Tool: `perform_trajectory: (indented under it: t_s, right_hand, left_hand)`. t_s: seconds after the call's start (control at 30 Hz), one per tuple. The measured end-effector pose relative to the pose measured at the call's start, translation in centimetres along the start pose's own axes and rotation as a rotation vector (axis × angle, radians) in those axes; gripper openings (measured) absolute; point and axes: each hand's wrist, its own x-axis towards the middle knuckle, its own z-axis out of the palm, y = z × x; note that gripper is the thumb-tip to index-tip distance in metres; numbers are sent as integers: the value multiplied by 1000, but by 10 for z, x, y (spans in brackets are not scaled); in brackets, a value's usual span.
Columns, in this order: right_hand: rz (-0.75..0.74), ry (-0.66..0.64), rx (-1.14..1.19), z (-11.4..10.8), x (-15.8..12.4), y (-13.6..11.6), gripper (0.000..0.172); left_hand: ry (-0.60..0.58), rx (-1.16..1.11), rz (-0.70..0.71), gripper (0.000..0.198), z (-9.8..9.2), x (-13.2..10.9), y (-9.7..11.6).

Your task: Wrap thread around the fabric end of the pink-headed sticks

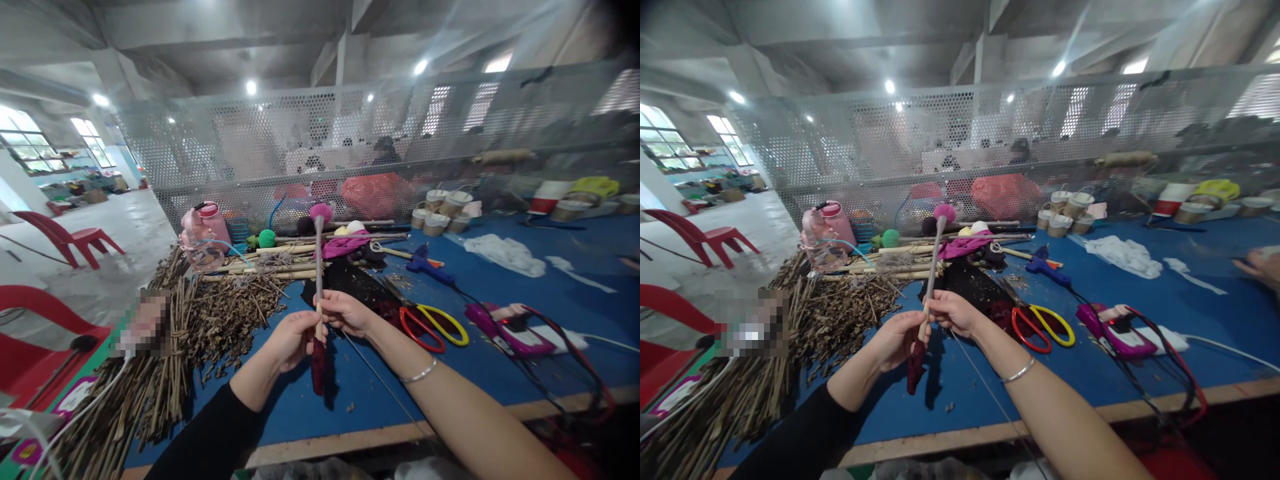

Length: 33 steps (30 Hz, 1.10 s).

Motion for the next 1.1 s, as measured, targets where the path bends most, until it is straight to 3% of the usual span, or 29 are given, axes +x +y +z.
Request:
perform_trajectory:
  t_s: [0.07, 0.2, 0.27, 0.4, 0.53, 0.6, 0.7, 0.77, 0.83, 0.97, 1.1]
  right_hand:
    - [-3, 59, -56, -2, 3, 5, 31]
    - [3, 146, -140, -5, 8, 11, 30]
    - [12, 115, -110, -4, 7, 9, 30]
    - [12, 1, 22, -1, 1, -3, 32]
    - [-11, 34, -3, -1, -1, -6, 31]
    - [1, 96, -65, -1, 1, -2, 32]
    - [27, 171, -150, 0, 5, 4, 33]
    - [31, 187, -147, 2, 7, 5, 33]
    - [27, 162, -86, 4, 6, 3, 34]
    - [19, 61, 49, 6, 2, -3, 37]
    - [13, 53, 28, 4, -1, -2, 35]
  left_hand:
    - [84, 110, 8, 36, -3, 2, -3]
    - [266, 412, 168, 37, -9, 6, -9]
    - [240, 362, 161, 36, -8, 6, -8]
    - [79, 4, 39, 29, 0, 1, -1]
    - [44, -120, -51, 26, 3, 0, 2]
    - [90, 15, -43, 28, 0, 2, -1]
    - [263, 342, 132, 31, -7, 6, -5]
    - [318, 444, 209, 32, -8, 6, -6]
    - [269, 353, 185, 33, -6, 5, -3]
    - [63, -21, 62, 30, 3, -1, 3]
    - [24, -147, -45, 23, 1, -1, 3]
